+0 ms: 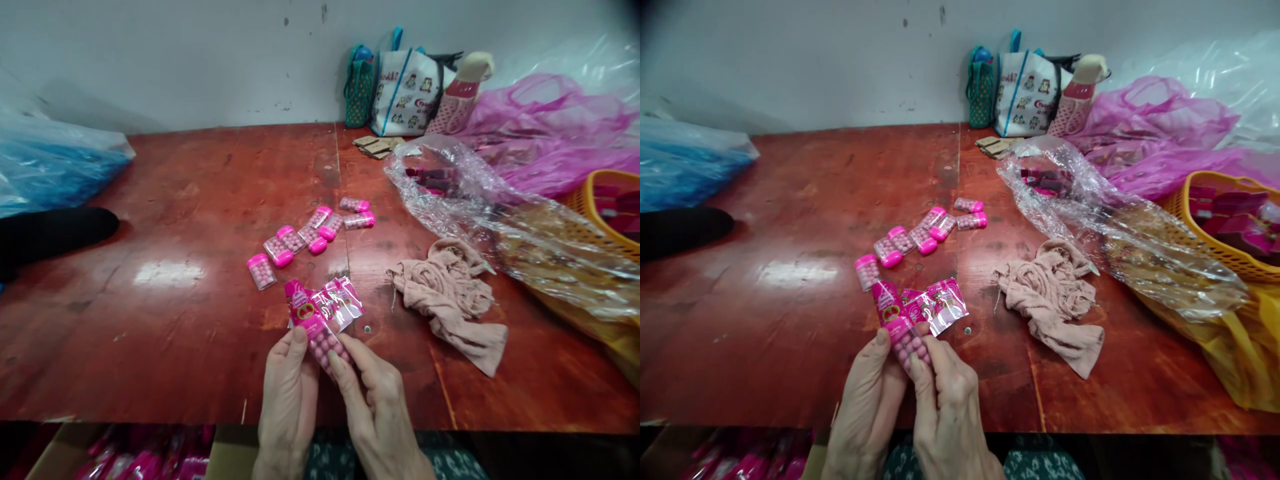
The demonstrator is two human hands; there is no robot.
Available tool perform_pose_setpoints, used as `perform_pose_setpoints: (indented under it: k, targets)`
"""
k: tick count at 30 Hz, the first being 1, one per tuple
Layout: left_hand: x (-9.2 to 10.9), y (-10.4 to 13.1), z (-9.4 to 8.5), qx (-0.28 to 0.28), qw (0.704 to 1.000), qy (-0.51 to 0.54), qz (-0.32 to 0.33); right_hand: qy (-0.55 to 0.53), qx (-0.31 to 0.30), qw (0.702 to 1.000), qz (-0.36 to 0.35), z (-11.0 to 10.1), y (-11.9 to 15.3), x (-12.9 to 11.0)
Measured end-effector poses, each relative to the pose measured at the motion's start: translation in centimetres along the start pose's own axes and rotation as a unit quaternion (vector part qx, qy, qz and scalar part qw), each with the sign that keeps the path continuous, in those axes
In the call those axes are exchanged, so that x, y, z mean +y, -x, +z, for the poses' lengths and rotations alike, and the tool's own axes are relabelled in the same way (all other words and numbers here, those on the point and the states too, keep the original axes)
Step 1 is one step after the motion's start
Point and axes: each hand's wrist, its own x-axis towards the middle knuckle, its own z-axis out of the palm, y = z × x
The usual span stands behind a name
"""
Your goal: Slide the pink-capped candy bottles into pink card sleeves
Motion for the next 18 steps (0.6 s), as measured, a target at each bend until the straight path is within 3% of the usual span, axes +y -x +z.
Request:
perform_pose_setpoints:
  k: [5, 7, 9, 11, 14, 16, 18]
  targets:
    - [0.4, 0.2, -0.1, 0.009, 1.0, 0.004, 0.023, -0.103, -0.074, 0.984, 0.125, 0.0, -0.4, 0.1]
    - [0.1, 0.4, 0.1, 0.046, 0.996, 0.01, 0.07, -0.079, -0.054, 0.99, 0.103, 0.4, 0.0, 0.6]
    - [-0.5, 0.7, 0.4, 0.077, 0.992, 0.021, 0.1, -0.027, -0.01, 0.999, 0.034, 0.7, 0.4, 1.1]
    - [-1.2, 1.0, 0.8, 0.078, 0.993, 0.022, 0.081, 0.019, 0.053, 0.997, -0.052, 0.9, 0.5, 1.4]
    - [-1.9, 1.3, 1.0, 0.035, 0.999, 0.018, 0.023, 0.055, 0.116, 0.982, -0.137, 0.9, 0.1, 1.2]
    - [-1.9, 1.1, 0.8, 0.02, 0.999, 0.026, 0.019, 0.049, 0.11, 0.983, -0.136, 0.8, -0.4, 0.8]
    - [-1.6, 0.8, 0.5, 0.02, 0.999, 0.032, 0.033, 0.015, 0.063, 0.994, -0.084, 0.7, -0.7, 0.6]
